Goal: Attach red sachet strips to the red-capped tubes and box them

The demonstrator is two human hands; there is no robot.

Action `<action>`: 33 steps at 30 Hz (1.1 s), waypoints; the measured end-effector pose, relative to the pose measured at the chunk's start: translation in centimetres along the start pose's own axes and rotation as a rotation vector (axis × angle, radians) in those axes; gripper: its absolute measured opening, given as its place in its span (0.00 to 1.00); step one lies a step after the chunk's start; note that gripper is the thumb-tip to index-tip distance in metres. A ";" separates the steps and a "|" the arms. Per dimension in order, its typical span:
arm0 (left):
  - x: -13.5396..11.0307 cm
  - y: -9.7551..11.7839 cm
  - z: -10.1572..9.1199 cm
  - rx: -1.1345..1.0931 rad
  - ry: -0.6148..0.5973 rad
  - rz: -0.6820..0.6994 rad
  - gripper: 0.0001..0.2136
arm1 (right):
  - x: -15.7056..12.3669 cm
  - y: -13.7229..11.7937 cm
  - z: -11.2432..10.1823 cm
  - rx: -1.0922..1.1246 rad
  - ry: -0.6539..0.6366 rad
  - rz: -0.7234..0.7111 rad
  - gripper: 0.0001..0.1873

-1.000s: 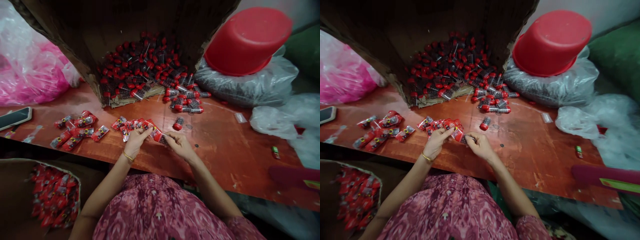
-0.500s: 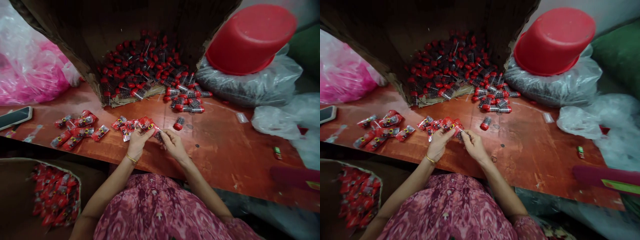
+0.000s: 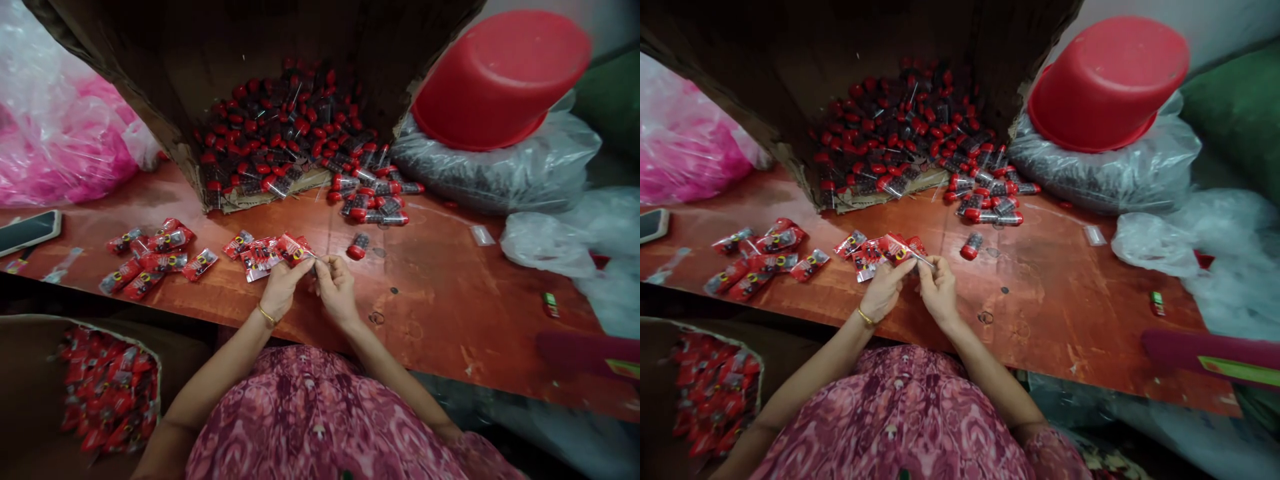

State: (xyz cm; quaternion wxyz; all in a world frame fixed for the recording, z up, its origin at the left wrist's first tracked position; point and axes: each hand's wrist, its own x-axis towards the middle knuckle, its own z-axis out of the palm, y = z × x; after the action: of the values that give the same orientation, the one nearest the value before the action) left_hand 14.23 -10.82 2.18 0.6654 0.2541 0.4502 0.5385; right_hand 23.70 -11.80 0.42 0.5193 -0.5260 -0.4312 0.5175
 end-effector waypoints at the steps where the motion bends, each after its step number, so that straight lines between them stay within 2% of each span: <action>1: -0.1 -0.1 0.2 -0.008 0.009 0.002 0.14 | -0.1 -0.1 0.3 -0.002 0.004 -0.004 0.16; 5: -0.2 -0.5 0.4 -0.030 0.093 0.023 0.19 | -0.3 -0.3 1.2 0.009 -0.041 -0.003 0.18; 8: -0.2 -0.8 0.0 0.023 0.063 -0.006 0.19 | -0.1 -0.4 1.2 0.060 -0.090 0.042 0.20; 10: -0.2 -0.4 -0.5 0.044 0.049 0.003 0.18 | 0.3 -0.5 0.9 0.113 -0.189 0.065 0.21; 14: -0.4 0.9 -1.3 -0.002 0.129 0.054 0.17 | 1.2 -0.4 1.0 0.165 -0.408 0.085 0.22; 19: -0.4 1.5 -2.2 -0.084 0.194 0.005 0.16 | 2.1 0.7 3.9 0.064 -0.382 0.075 0.22; 21: 0.0 2.2 -3.4 -0.102 0.230 -0.037 0.14 | 2.8 0.8 4.3 -0.092 -0.354 -0.010 0.20; 22: 0.3 2.8 -4.4 -0.115 0.265 -0.056 0.14 | 3.3 0.7 4.0 -0.223 -0.328 -0.086 0.19; 24: 1.0 4.5 -6.7 -0.165 0.381 -0.047 0.15 | 4.6 0.3 1.7 -0.550 -0.241 -0.274 0.15; 26: 1.6 6.3 -8.8 -0.250 0.517 0.037 0.20 | 6.2 0.1 -2.1 -0.855 -0.144 -0.421 0.13; 28: 1.8 7.4 -9.9 -0.318 0.567 0.092 0.26 | 7.7 0.3 -6.2 -1.067 -0.109 -0.494 0.14; 29: 1.8 7.5 -9.9 -0.315 0.558 0.090 0.27 | 8.2 0.5 -7.9 -1.146 -0.111 -0.514 0.15; 31: 1.8 6.6 -8.6 -0.183 0.495 0.047 0.25 | 8.6 1.1 -10.2 -1.252 -0.135 -0.538 0.16; 33: 1.8 4.7 -6.3 0.141 0.409 0.053 0.19 | 8.1 1.8 -11.0 -1.316 -0.108 -0.539 0.16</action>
State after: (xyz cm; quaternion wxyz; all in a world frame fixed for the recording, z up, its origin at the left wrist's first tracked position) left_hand 6.47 -8.62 2.52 0.5265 0.1974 0.6055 0.5632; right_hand 35.20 -5.03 -2.93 0.1819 -0.5790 -0.7942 0.0286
